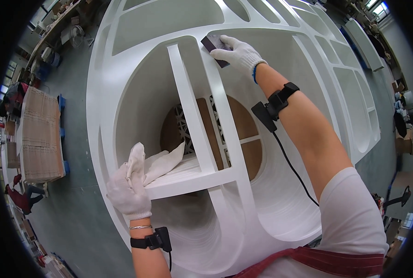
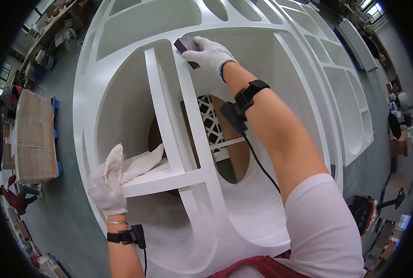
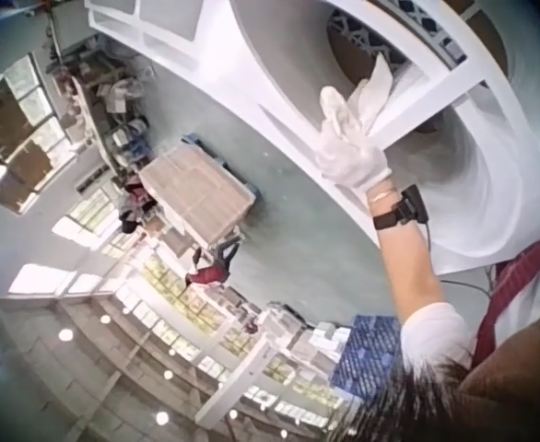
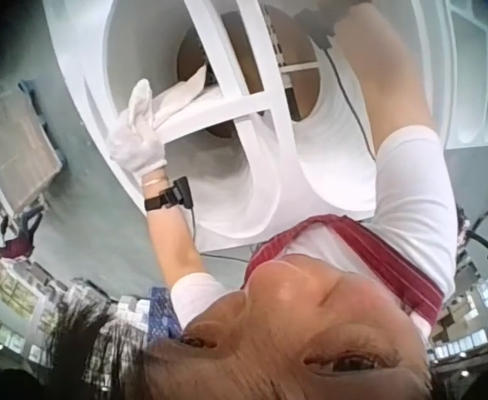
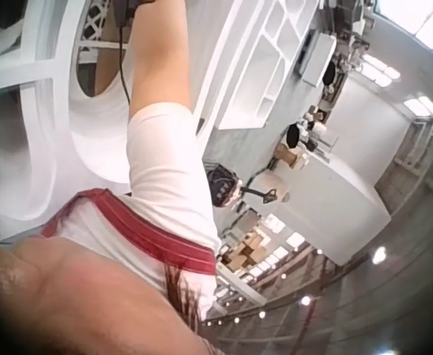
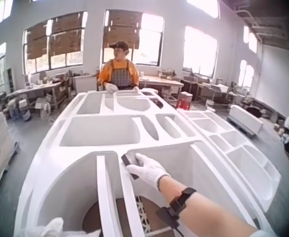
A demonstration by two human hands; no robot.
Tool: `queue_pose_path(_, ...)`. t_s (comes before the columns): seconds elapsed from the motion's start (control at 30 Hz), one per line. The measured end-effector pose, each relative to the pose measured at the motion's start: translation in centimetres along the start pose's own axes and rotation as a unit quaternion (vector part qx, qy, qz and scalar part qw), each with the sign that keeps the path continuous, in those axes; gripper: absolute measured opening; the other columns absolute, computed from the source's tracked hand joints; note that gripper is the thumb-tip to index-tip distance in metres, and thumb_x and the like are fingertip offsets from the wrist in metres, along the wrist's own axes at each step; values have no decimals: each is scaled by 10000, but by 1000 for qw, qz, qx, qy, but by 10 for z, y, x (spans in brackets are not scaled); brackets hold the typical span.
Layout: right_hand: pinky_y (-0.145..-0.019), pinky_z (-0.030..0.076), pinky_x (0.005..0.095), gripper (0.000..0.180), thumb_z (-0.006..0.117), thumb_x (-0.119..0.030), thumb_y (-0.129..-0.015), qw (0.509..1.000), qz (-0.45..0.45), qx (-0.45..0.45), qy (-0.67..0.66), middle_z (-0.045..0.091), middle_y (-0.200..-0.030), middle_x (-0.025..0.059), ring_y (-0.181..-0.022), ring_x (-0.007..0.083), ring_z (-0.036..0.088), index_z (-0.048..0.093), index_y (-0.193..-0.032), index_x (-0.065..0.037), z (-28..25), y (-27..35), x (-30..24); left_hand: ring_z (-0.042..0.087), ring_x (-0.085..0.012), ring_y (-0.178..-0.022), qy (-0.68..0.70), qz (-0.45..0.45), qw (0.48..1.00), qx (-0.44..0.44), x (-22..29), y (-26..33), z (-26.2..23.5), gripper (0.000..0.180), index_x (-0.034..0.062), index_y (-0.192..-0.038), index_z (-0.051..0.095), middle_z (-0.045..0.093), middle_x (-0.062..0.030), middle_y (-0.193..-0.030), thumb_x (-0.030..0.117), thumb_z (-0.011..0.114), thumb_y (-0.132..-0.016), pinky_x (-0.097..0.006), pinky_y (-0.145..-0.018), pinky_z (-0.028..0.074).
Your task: The recorder is sanding and cleaning a white furniture component using a sanding block and a cloth.
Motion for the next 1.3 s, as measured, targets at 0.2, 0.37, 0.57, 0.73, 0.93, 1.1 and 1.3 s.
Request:
queue_pose_path(0.2,-1087,499,384,888,769,-489,-823,995,-61,-9,-76,641,-1378,239,-1260,355,639,524,-1541,-28,10,108,29,681,-363,-953,14,-67,992,-105,-1,-4,10,232,14,-1147,723,709,-179,-1026,153,694,-963,-443,-875,535)
queue_pose_path(0.37,-1018,546,467,785,901,-251,-743,964,-223,-139,-26,640,-1307,247,-1169,409,651,595,-1434,-38,-2,306,13,680,-362,-970,-5,-32,997,-65,-2,-2,8,248,9,-1170,714,701,-180,-1046,148,685,-968,-442,-898,537)
queue_pose_path(0.57,-983,550,433,870,907,-196,-708,960,-266,-79,-28,647,-1298,226,-1141,364,669,555,-1478,3,-56,290,19,693,-321,-1022,-29,-49,996,-63,-20,9,12,258,-11,-1192,717,709,-179,-1099,119,671,-974,-400,-948,535)
queue_pose_path(0.73,-988,582,359,742,810,-321,-868,983,-168,63,30,676,-1302,160,-1176,273,680,569,-1516,-53,-43,127,4,698,-336,-955,-12,-24,999,-21,-20,7,8,259,27,-1159,734,719,-162,-1040,205,728,-971,-411,-875,555)
queue_pose_path(0.93,-1003,549,460,575,741,-376,-832,943,-197,38,265,717,-1211,251,-1137,425,689,681,-1329,-95,-34,44,-90,695,-329,-971,23,-39,999,-17,-21,6,8,254,6,-1142,730,719,-170,-1043,191,734,-969,-408,-885,548)
queue_pose_path(1.1,-974,562,472,459,730,-359,-818,884,-230,-89,396,744,-1141,229,-1109,402,708,753,-1180,-76,-8,50,-129,698,-343,-963,13,-42,999,-28,-18,6,7,247,19,-1142,733,717,-173,-1045,189,724,-964,-410,-884,550)
queue_pose_path(1.3,-978,590,401,634,780,-350,-873,822,-236,-164,491,699,-1260,162,-1169,294,689,644,-1459,-149,16,117,-110,698,-350,-973,-4,-41,999,-31,-19,6,7,236,34,-1149,730,719,-167,-1042,183,698,-968,-423,-900,547)
Point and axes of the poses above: each hand's wrist, its own y-axis away from the middle knuckle, its own z-axis out of the palm, x = y × z, the point moved 10 cm from there along -y, towards the middle knuckle
